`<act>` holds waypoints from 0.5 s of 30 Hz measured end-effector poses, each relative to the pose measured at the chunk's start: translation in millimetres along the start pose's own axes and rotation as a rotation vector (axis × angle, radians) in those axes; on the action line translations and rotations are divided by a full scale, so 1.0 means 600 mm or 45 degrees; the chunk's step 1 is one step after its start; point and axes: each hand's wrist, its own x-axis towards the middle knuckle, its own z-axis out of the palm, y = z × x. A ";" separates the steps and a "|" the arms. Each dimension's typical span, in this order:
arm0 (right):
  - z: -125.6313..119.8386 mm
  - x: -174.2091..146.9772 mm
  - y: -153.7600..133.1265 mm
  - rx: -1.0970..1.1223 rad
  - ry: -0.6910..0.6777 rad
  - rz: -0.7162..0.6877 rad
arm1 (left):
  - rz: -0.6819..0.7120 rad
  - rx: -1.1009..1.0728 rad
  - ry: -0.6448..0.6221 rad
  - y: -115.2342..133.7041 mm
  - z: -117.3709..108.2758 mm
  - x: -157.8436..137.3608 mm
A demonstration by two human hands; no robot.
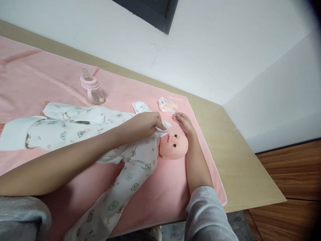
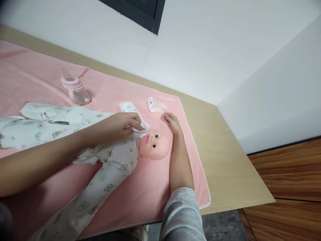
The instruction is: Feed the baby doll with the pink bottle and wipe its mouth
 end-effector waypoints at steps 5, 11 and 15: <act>-0.001 0.000 0.000 0.004 -0.006 0.002 | 0.000 -0.123 -0.092 0.007 -0.005 -0.002; -0.004 0.002 0.003 0.003 -0.009 -0.003 | 0.010 -0.238 -0.119 0.015 -0.006 -0.005; -0.006 0.005 0.006 0.008 -0.014 -0.011 | -0.003 -0.247 -0.160 0.018 -0.001 -0.003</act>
